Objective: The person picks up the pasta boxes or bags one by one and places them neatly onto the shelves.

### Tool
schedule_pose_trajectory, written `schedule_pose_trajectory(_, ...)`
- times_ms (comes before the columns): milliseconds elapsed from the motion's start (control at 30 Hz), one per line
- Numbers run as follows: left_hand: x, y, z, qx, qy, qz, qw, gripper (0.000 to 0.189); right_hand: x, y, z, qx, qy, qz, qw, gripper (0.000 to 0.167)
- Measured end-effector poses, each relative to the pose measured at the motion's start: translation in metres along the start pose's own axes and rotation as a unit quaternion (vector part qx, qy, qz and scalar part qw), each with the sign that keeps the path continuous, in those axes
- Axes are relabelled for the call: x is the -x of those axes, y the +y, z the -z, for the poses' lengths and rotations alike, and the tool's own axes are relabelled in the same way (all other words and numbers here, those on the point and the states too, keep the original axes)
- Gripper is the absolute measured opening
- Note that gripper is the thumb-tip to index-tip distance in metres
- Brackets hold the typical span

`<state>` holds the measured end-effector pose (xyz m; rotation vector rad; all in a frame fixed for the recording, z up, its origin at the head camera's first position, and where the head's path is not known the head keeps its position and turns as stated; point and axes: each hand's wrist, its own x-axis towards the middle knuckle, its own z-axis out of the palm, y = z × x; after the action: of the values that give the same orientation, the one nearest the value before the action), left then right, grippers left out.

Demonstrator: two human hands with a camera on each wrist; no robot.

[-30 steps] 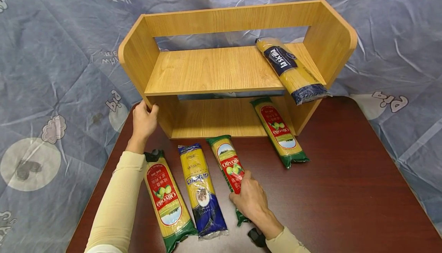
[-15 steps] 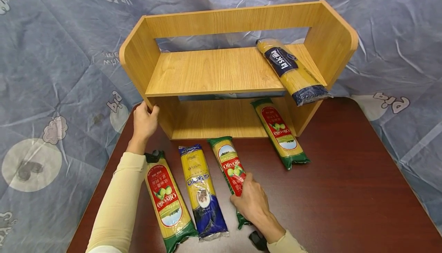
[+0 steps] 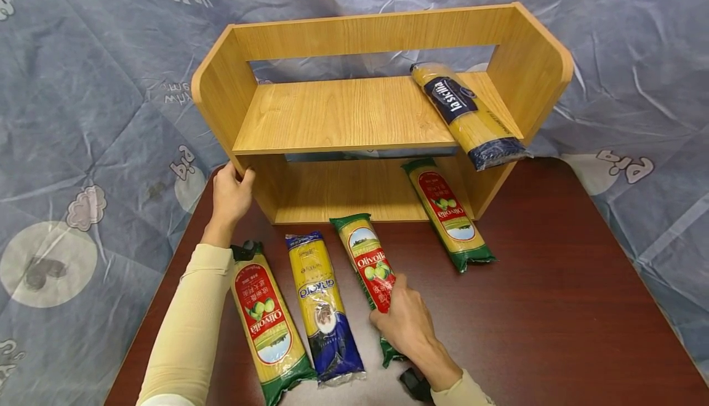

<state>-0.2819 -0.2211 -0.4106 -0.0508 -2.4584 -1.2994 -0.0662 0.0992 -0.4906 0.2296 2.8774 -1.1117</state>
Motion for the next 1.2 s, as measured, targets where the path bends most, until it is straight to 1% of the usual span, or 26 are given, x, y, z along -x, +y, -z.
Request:
schedule_pose_trajectory(200, 0.0, 0.001, 0.0, -0.002, 0.001, 0.0, 1.0, 0.03, -0.002, -0.007, 0.014, -0.006, 0.008, 0.004, 0.9999, 0.073)
schedule_pose_trajectory(433, 0.0, -0.001, 0.001, 0.003, -0.005, -0.002, 1.0, 0.03, -0.01, -0.012, 0.026, -0.006, 0.032, 0.022, 0.9993, 0.074)
schedule_pose_trajectory(633, -0.001, -0.002, 0.001, 0.005, -0.01, -0.004, 0.9999, 0.03, -0.018, -0.014, 0.035, -0.012, 0.041, 0.024, 0.9988, 0.074)
schedule_pose_trajectory(1000, -0.001, -0.001, 0.001, 0.009, -0.007, -0.006, 0.9999, 0.029, -0.03, -0.019, 0.047, -0.007, 0.046, 0.031, 0.9985, 0.075)
schedule_pose_trajectory(1200, -0.001, 0.0, 0.001, 0.009, -0.007, -0.001, 0.9999, 0.029, -0.039, -0.021, 0.054, -0.006, 0.045, 0.029, 0.9986, 0.069)
